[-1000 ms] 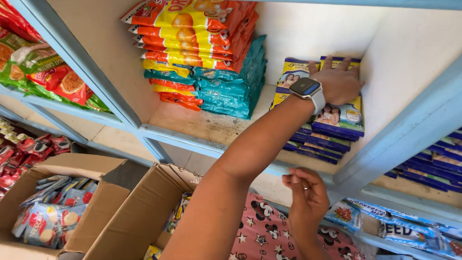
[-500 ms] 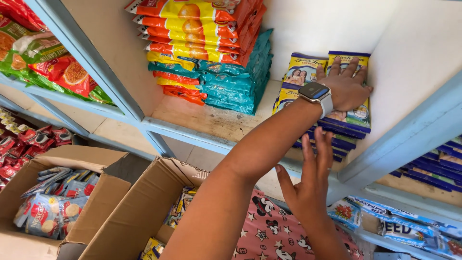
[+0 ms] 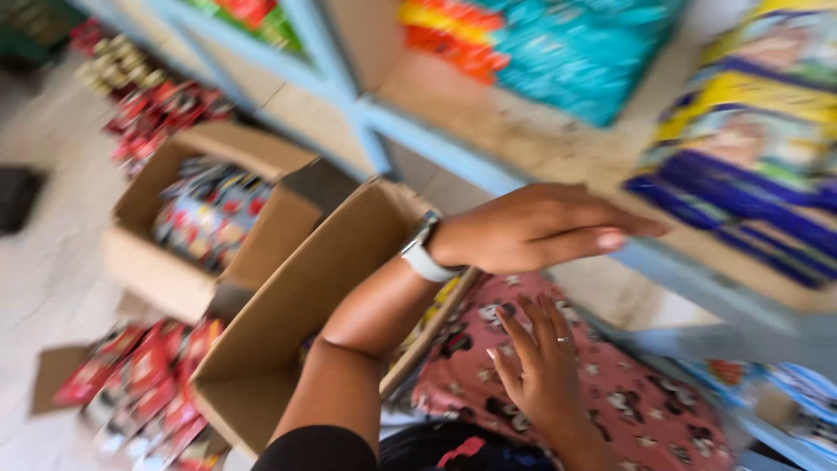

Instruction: The person sits on the floor and repeatedly picks up yellow and blue packets from a cardboard box. They place the packets onto a light blue metal shelf, stacking them neatly next to other similar packets.

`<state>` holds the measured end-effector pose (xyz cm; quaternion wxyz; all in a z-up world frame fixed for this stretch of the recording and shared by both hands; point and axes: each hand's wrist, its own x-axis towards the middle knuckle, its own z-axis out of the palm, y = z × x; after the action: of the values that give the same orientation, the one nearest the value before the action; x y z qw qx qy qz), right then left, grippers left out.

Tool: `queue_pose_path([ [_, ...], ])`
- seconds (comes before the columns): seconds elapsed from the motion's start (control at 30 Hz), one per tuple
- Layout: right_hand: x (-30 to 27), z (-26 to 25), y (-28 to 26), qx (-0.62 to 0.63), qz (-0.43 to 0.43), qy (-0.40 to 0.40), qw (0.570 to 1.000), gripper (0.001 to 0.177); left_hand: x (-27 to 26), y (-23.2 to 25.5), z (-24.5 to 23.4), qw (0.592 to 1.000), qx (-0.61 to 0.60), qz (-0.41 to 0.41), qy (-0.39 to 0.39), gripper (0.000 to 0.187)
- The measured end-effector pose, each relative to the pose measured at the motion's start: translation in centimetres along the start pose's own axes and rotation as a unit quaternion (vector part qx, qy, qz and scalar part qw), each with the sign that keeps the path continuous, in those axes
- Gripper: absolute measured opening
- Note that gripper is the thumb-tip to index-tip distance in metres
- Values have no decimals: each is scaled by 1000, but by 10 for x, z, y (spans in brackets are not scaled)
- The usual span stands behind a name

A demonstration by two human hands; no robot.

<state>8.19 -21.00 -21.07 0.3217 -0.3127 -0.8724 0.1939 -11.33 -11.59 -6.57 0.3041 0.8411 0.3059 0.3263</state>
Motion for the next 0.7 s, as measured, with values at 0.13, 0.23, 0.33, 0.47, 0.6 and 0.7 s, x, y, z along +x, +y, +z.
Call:
queue_pose_path([
  [0.13,5,33,-19,1,-50,-119,992,57,-134,-40,2,964,-223,-102,105,40],
  [0.23,17,55,-35,-5,-82,-199,977,54,-242,-128,48,856,-383,-203,281,42],
  [0.33,21,80,-46,-6,-123,-236,964,51,-361,-225,138,814,-303,-359,342,28],
  [0.47,17,106,-52,-28,-128,-323,937,59,-444,-259,225,836,-23,-532,133,43],
  [0.6,13,114,-50,-49,-118,-355,926,62,-470,-236,260,764,93,-599,-220,43],
  [0.7,16,113,-55,-52,-104,-355,928,62,-455,-217,253,701,157,-679,-149,49],
])
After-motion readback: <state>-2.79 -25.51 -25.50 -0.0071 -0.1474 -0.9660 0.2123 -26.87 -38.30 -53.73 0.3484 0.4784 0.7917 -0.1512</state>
